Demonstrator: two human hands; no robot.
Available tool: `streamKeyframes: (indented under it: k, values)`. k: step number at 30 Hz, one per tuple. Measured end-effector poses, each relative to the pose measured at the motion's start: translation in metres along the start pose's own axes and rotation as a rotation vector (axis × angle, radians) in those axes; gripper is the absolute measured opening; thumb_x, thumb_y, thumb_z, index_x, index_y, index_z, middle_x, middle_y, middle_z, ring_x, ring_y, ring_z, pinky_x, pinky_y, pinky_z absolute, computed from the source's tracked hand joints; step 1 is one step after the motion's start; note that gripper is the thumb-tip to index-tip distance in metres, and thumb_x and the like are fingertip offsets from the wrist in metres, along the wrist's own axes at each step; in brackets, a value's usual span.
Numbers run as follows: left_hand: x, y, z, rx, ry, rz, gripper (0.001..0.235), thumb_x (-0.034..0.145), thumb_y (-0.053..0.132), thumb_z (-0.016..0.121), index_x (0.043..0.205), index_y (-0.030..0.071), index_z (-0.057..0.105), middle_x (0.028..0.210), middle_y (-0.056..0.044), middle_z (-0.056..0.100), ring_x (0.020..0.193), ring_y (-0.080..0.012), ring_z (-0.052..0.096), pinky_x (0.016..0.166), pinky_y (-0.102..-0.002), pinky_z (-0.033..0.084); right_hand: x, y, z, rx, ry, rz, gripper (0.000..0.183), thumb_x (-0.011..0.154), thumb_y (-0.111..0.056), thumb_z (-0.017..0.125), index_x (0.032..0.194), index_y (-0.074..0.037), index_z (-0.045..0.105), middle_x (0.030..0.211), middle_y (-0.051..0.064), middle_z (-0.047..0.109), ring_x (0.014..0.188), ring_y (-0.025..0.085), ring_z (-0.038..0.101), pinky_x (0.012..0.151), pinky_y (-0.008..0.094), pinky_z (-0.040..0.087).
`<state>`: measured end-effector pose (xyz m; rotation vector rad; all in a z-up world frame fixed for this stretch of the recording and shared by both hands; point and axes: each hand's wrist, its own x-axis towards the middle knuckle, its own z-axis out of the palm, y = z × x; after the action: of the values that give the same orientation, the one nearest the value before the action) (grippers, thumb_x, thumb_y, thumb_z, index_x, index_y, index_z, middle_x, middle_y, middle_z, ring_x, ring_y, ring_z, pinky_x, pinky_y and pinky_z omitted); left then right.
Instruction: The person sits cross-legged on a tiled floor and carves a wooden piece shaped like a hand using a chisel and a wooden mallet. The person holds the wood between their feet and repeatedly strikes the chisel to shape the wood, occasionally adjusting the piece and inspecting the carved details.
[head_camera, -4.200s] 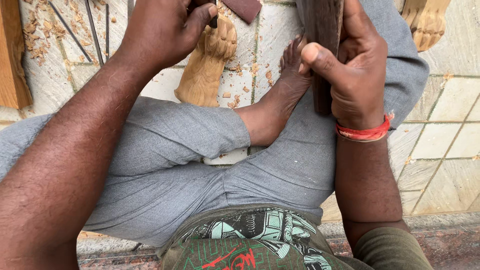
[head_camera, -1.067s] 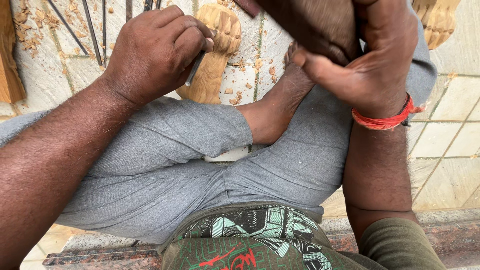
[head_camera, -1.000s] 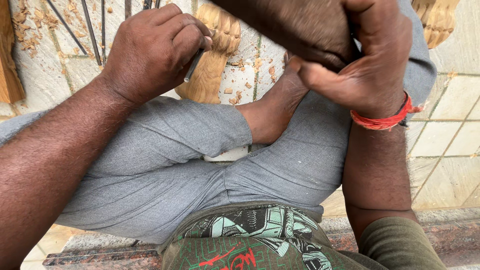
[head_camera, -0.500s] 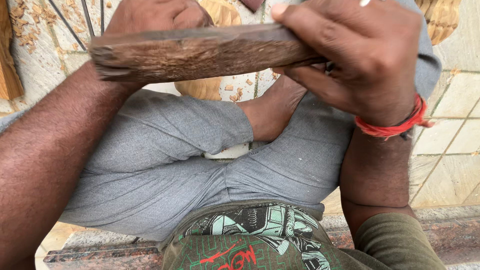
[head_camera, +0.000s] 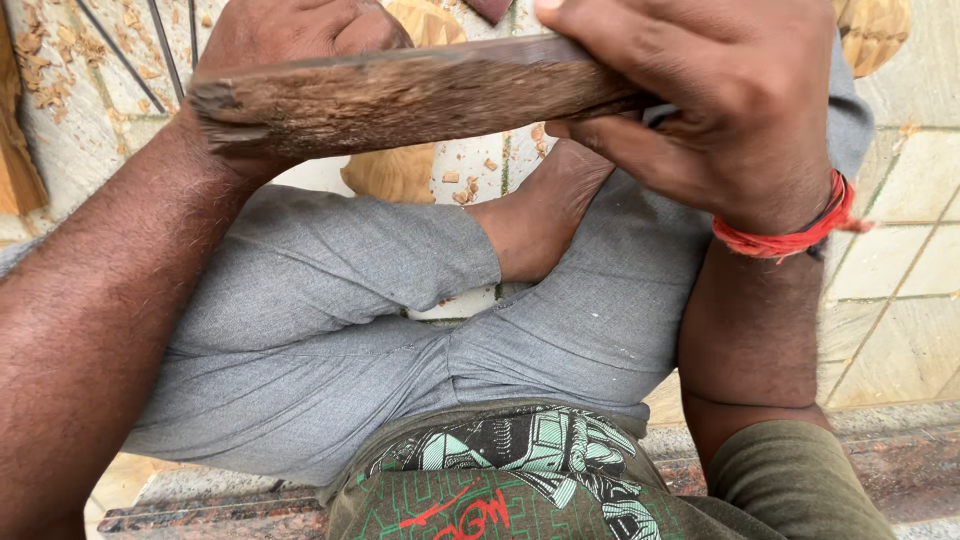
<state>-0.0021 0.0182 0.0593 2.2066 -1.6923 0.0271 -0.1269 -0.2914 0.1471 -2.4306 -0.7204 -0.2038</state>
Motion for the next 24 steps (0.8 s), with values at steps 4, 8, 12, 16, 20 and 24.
streamKeyframes:
  k: [4, 8, 12, 16, 20, 24]
  values:
    - [-0.003, 0.001, 0.001, 0.051, -0.054, -0.021, 0.029, 0.098, 0.03, 0.079, 0.086, 0.008, 0.063, 0.08, -0.006, 0.061, 0.081, -0.0201, 0.065, 0.067, -0.035, 0.055, -0.01, 0.005, 0.002, 0.041, 0.008, 0.026, 0.049, 0.088, -0.01, 0.086, 0.133, 0.0, 0.067, 0.115, 0.009, 0.07, 0.099, 0.022, 0.068, 0.085, 0.032, 0.052]
    - [-0.005, 0.013, 0.007, 0.075, -0.126, -0.216, 0.017, 0.105, 0.024, 0.075, 0.104, 0.007, 0.07, 0.076, -0.005, 0.062, 0.07, -0.0184, 0.064, 0.056, -0.035, 0.052, -0.027, 0.012, 0.011, 0.016, 0.068, 0.203, 0.039, 0.087, -0.013, 0.096, 0.113, 0.002, 0.072, 0.09, 0.011, 0.065, 0.079, 0.021, 0.064, 0.072, 0.033, 0.05]
    - [-0.009, 0.019, 0.01, 0.077, -0.008, -0.205, 0.015, 0.109, 0.023, 0.073, 0.111, 0.008, 0.071, 0.079, -0.003, 0.065, 0.073, -0.0165, 0.066, 0.06, -0.033, 0.054, -0.048, 0.022, 0.02, 0.139, 0.158, 0.279, 0.033, 0.091, -0.007, 0.094, 0.11, 0.005, 0.07, 0.089, 0.01, 0.063, 0.079, 0.016, 0.062, 0.07, 0.029, 0.048]
    - [-0.014, 0.015, 0.014, 0.107, 0.047, -0.149, 0.015, 0.11, 0.023, 0.071, 0.119, 0.012, 0.072, 0.084, 0.0, 0.068, 0.078, -0.0138, 0.068, 0.065, -0.031, 0.056, -0.054, 0.029, 0.023, 0.239, 0.222, 0.263, 0.032, 0.092, -0.001, 0.091, 0.114, 0.009, 0.069, 0.093, 0.009, 0.064, 0.082, 0.013, 0.059, 0.071, 0.026, 0.046]
    - [-0.023, 0.013, 0.025, 0.115, -0.119, -0.258, 0.012, 0.112, 0.024, 0.072, 0.118, 0.015, 0.074, 0.08, 0.0, 0.067, 0.073, -0.0152, 0.068, 0.056, -0.032, 0.054, -0.052, 0.028, 0.022, 0.227, 0.193, 0.24, 0.039, 0.089, -0.004, 0.095, 0.115, 0.01, 0.07, 0.088, 0.01, 0.063, 0.077, 0.014, 0.057, 0.068, 0.028, 0.047]
    - [-0.026, 0.007, 0.036, 0.224, -0.091, -0.156, 0.007, 0.11, 0.018, 0.069, 0.112, 0.013, 0.073, 0.078, 0.002, 0.063, 0.071, -0.0115, 0.064, 0.06, -0.029, 0.055, -0.043, 0.024, 0.018, 0.119, 0.098, 0.294, 0.041, 0.085, -0.014, 0.098, 0.111, 0.004, 0.072, 0.085, 0.011, 0.063, 0.075, 0.018, 0.061, 0.069, 0.03, 0.048]
